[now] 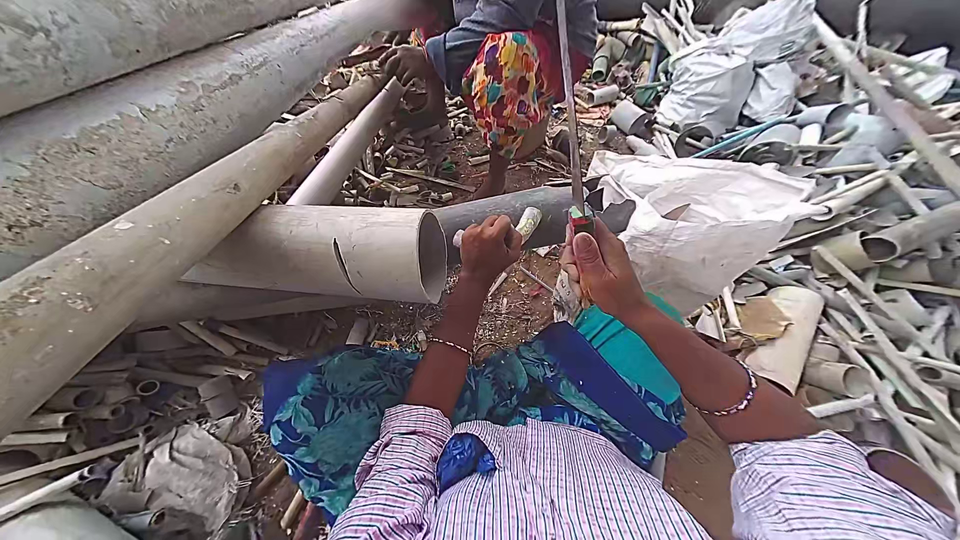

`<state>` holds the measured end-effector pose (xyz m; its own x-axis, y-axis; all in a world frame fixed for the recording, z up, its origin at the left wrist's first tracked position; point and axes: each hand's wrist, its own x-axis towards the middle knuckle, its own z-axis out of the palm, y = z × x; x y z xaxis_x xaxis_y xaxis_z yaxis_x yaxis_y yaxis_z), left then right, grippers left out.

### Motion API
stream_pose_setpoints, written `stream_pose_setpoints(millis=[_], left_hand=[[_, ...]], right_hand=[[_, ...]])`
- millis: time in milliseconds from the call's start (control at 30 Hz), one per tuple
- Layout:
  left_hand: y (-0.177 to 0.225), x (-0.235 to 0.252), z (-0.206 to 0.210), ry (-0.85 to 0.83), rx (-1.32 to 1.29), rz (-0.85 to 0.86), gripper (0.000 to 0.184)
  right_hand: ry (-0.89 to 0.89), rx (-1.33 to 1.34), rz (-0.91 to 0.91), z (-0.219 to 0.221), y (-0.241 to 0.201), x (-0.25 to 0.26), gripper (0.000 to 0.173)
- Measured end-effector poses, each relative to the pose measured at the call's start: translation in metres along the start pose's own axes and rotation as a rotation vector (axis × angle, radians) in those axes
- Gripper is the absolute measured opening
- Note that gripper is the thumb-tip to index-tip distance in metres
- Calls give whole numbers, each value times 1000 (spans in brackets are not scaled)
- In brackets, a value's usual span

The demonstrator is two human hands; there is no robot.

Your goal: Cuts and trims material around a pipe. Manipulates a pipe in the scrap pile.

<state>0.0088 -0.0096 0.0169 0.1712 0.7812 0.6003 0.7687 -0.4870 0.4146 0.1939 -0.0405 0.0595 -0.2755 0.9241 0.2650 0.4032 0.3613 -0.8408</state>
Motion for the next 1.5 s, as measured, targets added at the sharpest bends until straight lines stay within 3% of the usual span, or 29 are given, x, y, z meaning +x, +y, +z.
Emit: stream_pose_setpoints(millis=[33, 100, 133, 167, 200, 300, 333, 400, 467, 533, 633, 667, 700, 800, 833, 933, 1000, 1033, 1100, 1167, 1267, 1300, 1333, 1433, 1467, 1500], left_hand=[[3, -1, -4, -31, 1, -10, 20], [3, -2, -3, -55, 0, -7, 18], [-6, -2, 9, 3, -5, 23, 17], [-13, 5, 21, 84, -9, 52, 17], [-16, 5, 26, 112, -15, 58, 18], [-10, 2, 14, 53, -26, 38, 19], [-6, 0, 9, 30, -24, 26, 19], [0, -3, 1, -38, -20, -13, 19], [-6, -2, 8, -7, -8, 2, 21], [-11, 0, 18, 49, -10, 16, 22], [-10, 0, 18, 67, -14, 22, 23], [-9, -1, 17, 62, -13, 22, 23], [-8, 0, 16, 50, -7, 18, 24], [-14, -4, 24, 43, 23, 37, 24], [-19, 3, 30, 97, 30, 65, 24], [-17, 1, 29, 104, 21, 72, 23], [-13, 4, 22, 81, 19, 56, 22], [-11, 3, 20, 58, 24, 44, 22], [-10, 1, 21, 31, 31, 41, 22], [-20, 5, 34, 109, 37, 93, 23], [-21, 2, 34, 109, 13, 106, 23], [-18, 2, 30, 88, 10, 96, 22], [-17, 3, 28, 67, 14, 80, 21], [-25, 1, 40, 74, 44, 80, 20], [-29, 5, 45, 109, 52, 101, 20], [-30, 7, 46, 123, 50, 110, 21]], right_hand=[[-7, 32, 51, 4, 15, -1, 36], [-123, 169, 525, 4, 33, 2, 40], [-129, 218, 671, 4, 32, 4, 42], [-115, 240, 699, -3, 22, 10, 41], [-106, 242, 616, -6, 9, 8, 38], [24, 31, 54, -1, 11, -5, 35], [49, 14, 8, 5, 27, -6, 37], [-39, 148, 346, 11, 59, -5, 35], [-58, 254, 551, 12, 59, -2, 36], [-7, 294, 471, 9, 28, -6, 34], [85, 222, 42, 12, 20, -17, 35], [79, 221, -6, 15, 26, -18, 39], [51, 245, 55, 20, 33, -17, 38], [-61, 399, 651, 21, 36, -11, 40], [-46, 418, 683, 16, 23, -5, 40], [4, 432, 320, 13, -2, -24, 26], [45, 366, 136, 21, 13, -28, 26], [34, 390, 210, 27, 24, -28, 27], [-19, 510, 593, 32, 35, -26, 40], [-28, 578, 653, 29, 26, -25, 47], [55, 584, 149, 26, 26, -37, 37], [72, 558, 56, 28, 35, -36, 37], [73, 544, 91, 32, 45, -34, 36], [-48, 539, 636, 35, 50, -27, 47], [-43, 542, 637, 31, 40, -25, 46], [-19, 551, 514, 27, 31, -28, 42]])
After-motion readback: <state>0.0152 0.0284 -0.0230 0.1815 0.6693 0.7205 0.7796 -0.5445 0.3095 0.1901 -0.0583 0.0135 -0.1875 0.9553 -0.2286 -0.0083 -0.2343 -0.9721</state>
